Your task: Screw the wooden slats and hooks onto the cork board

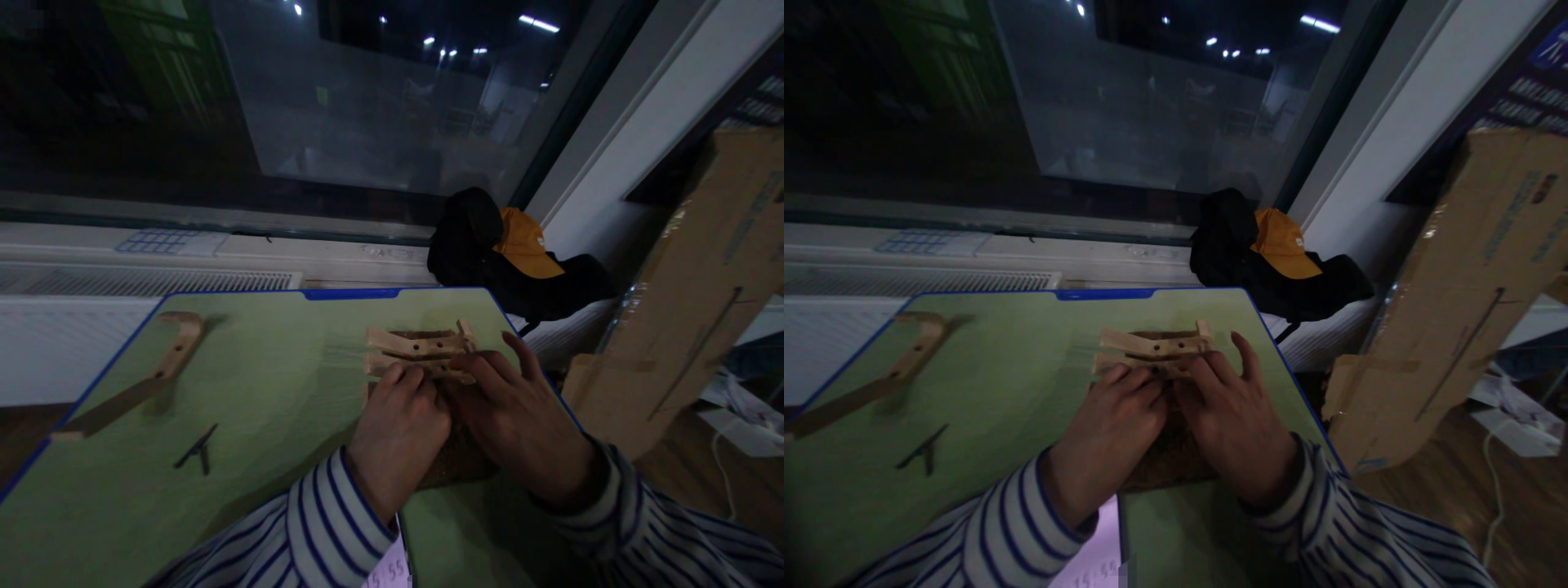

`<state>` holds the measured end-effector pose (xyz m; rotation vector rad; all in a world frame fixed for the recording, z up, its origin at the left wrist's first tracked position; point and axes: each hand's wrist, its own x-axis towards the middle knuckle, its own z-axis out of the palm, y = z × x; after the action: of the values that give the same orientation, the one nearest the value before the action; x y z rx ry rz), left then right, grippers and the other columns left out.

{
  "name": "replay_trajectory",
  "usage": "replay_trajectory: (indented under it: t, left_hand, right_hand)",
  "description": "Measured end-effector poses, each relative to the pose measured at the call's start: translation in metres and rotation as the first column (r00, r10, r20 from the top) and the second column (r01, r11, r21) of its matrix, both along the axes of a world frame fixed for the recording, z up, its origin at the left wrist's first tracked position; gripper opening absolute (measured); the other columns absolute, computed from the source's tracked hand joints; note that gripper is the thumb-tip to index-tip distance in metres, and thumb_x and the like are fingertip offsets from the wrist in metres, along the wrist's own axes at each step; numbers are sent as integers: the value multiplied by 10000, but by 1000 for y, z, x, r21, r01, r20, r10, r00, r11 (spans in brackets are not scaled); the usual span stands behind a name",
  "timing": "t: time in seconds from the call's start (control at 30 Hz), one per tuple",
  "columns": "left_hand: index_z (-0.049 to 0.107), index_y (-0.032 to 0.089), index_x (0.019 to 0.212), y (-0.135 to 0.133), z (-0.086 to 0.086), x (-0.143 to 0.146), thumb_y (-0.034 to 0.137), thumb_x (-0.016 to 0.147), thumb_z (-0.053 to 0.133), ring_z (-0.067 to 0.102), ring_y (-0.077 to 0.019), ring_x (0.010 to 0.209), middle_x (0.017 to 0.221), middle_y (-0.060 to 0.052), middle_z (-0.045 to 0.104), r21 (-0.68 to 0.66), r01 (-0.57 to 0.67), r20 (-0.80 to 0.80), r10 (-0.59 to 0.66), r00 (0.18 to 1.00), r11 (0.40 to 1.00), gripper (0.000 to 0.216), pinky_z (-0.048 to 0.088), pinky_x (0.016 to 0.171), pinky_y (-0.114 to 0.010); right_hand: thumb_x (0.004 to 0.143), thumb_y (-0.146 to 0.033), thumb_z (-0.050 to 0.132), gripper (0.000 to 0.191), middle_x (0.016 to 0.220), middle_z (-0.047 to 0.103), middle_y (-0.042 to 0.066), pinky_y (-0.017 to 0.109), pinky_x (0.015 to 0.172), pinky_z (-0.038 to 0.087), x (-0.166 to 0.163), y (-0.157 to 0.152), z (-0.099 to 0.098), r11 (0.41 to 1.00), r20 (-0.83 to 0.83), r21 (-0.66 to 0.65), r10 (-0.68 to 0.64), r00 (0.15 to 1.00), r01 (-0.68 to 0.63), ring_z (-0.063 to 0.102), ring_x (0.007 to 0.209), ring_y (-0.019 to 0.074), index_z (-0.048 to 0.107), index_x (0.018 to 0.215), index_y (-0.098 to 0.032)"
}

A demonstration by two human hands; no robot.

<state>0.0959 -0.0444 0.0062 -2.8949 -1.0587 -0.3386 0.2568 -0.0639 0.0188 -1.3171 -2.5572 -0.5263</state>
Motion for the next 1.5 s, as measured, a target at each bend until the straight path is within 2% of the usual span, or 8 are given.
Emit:
replay_trajectory:
  t: [0.2,0.4,0.73,0.93,1.2,1.5]
  left_hand:
    - [694,127,798,2,-3,0,134,865,564,598,-249,871,816,-68,704,0,-1,13,1,1000,1000,147,439,773,-408]
    - [695,131,752,3,-9,1,142,843,599,593,-246,853,776,-66,696,16,3,42,-4,999,1000,133,442,749,-402]
    - [699,138,718,4,-12,0,117,837,586,593,-245,819,714,-62,687,49,20,79,-24,997,999,166,454,735,-401]
    - [687,139,669,5,-14,2,107,826,592,593,-246,814,686,-62,678,40,14,69,-17,997,999,186,451,717,-395]
    - [686,145,696,3,-5,1,110,839,582,605,-231,829,704,-58,688,37,11,37,-12,999,999,180,437,729,-376]
    - [685,131,725,5,-7,1,87,864,529,600,-215,836,725,-72,685,29,17,26,-18,1000,999,214,420,752,-367]
  right_hand:
    - [830,-216,621,98,1000,667,36,557,1058,235,5,3,-3,999,-19,-30,22,1000,-23,568,963,223,697,891,-226]
    - [775,-167,674,117,1001,669,47,594,1057,206,4,6,6,999,51,-47,19,999,-17,577,970,242,698,885,-200]
    - [837,-194,596,112,1001,663,51,596,1081,170,1,16,13,988,180,-117,124,976,-104,535,1054,262,693,893,-195]
    - [854,-123,541,179,835,669,43,564,1061,193,2,21,18,983,272,-127,164,948,-133,549,917,214,695,796,-195]
    - [892,-126,474,248,867,689,36,559,1042,224,-2,23,22,974,308,-175,195,931,-146,568,947,213,679,985,-229]
    - [894,-139,476,247,909,691,47,529,1046,231,-2,26,22,968,320,-178,225,920,-175,557,953,217,676,1013,-220]
